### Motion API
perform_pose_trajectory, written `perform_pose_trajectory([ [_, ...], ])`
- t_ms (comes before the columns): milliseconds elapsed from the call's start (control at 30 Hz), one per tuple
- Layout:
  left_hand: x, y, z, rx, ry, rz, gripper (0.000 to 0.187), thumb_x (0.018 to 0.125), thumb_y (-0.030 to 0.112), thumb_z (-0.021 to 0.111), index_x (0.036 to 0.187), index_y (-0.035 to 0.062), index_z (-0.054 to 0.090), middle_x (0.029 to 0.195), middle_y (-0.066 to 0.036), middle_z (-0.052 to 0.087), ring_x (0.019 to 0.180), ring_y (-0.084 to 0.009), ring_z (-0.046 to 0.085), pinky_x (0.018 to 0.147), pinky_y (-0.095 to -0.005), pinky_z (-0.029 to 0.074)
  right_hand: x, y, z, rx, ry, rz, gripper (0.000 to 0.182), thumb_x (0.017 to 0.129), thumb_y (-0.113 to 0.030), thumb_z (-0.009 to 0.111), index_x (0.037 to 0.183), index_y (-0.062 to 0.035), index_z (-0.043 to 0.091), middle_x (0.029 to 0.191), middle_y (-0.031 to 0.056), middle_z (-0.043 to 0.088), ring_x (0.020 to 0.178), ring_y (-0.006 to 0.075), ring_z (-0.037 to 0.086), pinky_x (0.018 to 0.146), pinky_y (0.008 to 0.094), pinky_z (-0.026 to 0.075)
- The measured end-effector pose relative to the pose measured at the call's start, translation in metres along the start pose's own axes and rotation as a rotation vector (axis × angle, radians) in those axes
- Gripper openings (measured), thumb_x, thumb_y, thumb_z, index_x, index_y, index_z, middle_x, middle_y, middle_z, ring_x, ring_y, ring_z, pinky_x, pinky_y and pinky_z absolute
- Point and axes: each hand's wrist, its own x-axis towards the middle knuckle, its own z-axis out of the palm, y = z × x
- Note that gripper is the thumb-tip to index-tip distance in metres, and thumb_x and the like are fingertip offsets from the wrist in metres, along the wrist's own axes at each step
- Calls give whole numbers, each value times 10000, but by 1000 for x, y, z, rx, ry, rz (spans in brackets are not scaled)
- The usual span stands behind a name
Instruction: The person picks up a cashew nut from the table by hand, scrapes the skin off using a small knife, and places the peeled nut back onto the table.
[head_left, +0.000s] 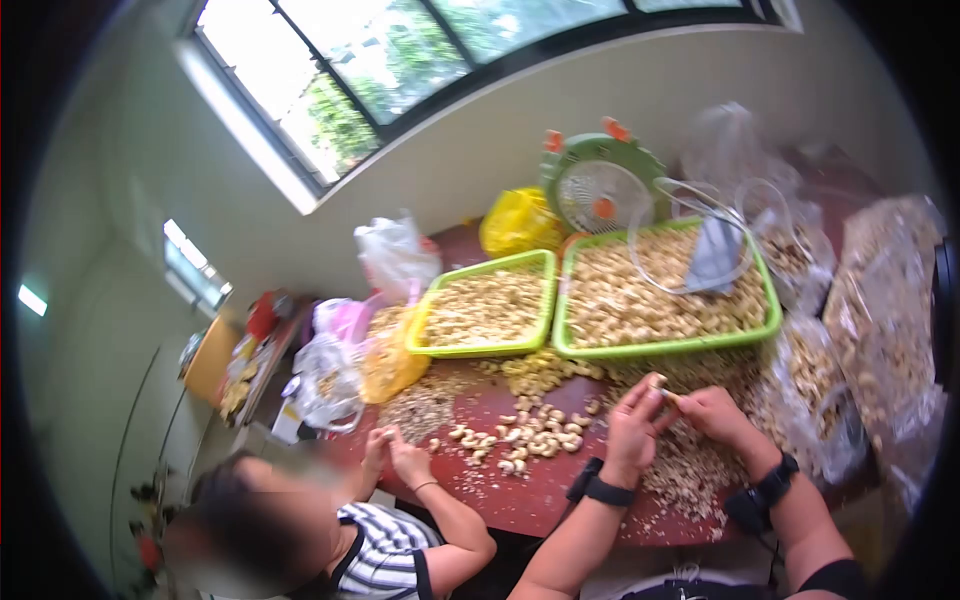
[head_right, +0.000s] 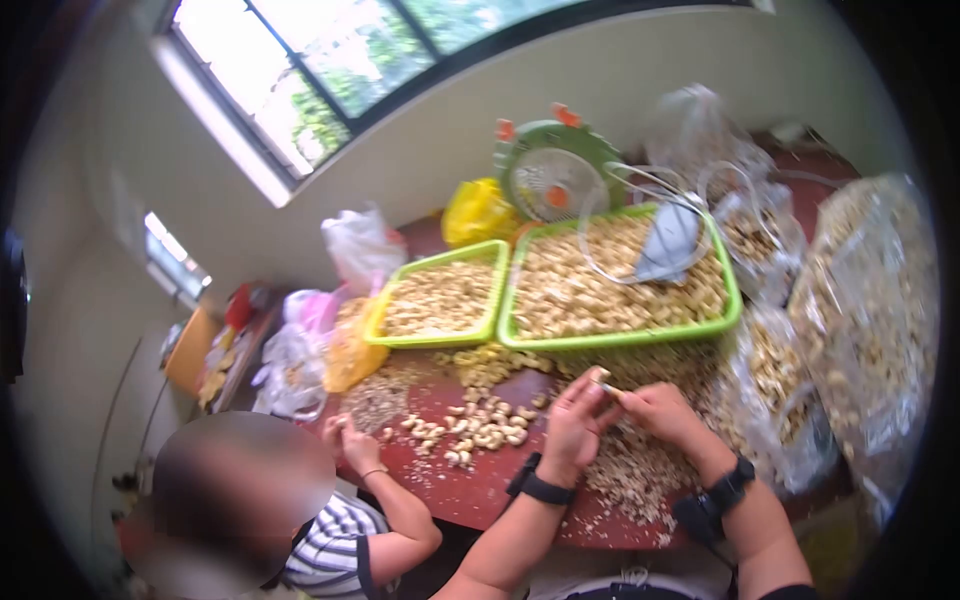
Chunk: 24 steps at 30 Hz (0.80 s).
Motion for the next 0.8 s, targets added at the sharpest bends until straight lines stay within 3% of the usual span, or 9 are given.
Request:
perform_pose_trajectory([
  [167,-5,2,-2,-43,-97,56,237,820,53,503,1053,9,495,952,-49,544,843,-150,554,737,-337,512,-2,1,3,109,30,-22,418,821,-339,484,522,-49,499,476,-34,435,426,54,360,386,223,288],
  [367,-8,3,1,5,-128,127,198,813,66,523,1005,19,506,910,-46,551,830,-138,552,717,-329,518,3,6,4,160,88,-22,375,811,-262,492,526,-21,532,471,-18,460,423,57,389,398,221,307],
  [700,-11,-4,9,-28,-135,161,205,801,42,524,1002,19,493,922,-73,557,847,-157,556,741,-323,507,-7,-14,2,196,159,-4,382,814,-255,470,527,-9,522,458,-15,440,404,61,381,383,222,290],
  [800,-9,-5,6,-48,-147,123,213,815,61,507,1023,24,481,910,-70,557,850,-157,556,762,-345,496,-8,-9,-1,266,95,-32,384,828,-267,468,541,-18,525,451,-27,416,384,55,349,366,221,262],
])
